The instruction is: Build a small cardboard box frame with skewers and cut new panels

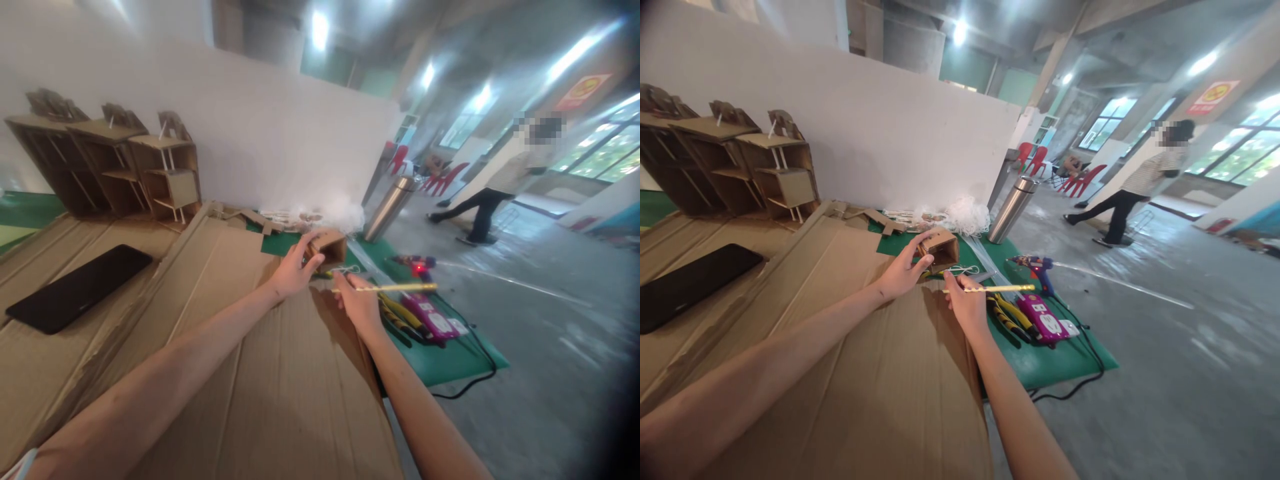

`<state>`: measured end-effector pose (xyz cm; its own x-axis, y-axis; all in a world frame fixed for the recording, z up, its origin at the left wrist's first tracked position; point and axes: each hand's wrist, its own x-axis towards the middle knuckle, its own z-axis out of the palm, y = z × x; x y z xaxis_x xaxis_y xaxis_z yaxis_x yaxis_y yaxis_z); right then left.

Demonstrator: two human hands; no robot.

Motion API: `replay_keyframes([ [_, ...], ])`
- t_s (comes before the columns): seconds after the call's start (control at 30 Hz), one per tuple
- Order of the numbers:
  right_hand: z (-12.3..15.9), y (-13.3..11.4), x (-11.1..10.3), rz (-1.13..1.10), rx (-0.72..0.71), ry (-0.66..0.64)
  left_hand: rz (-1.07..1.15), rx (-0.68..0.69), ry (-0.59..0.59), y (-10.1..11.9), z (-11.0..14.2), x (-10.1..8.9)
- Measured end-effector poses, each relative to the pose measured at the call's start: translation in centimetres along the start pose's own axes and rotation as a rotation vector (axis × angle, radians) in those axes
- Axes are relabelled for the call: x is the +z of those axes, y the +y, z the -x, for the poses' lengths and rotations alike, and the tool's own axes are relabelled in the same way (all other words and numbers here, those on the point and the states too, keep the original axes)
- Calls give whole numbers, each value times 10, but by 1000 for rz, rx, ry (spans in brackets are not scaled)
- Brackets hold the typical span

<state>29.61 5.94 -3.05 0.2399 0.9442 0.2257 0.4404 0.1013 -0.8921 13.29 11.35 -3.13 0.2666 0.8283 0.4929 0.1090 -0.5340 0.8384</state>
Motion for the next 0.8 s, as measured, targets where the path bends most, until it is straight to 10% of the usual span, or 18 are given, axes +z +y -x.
replay_keyframes([
  [0.8, -18, -7, 5, 35, -60, 5, 33, 21, 32, -5, -1, 1],
])
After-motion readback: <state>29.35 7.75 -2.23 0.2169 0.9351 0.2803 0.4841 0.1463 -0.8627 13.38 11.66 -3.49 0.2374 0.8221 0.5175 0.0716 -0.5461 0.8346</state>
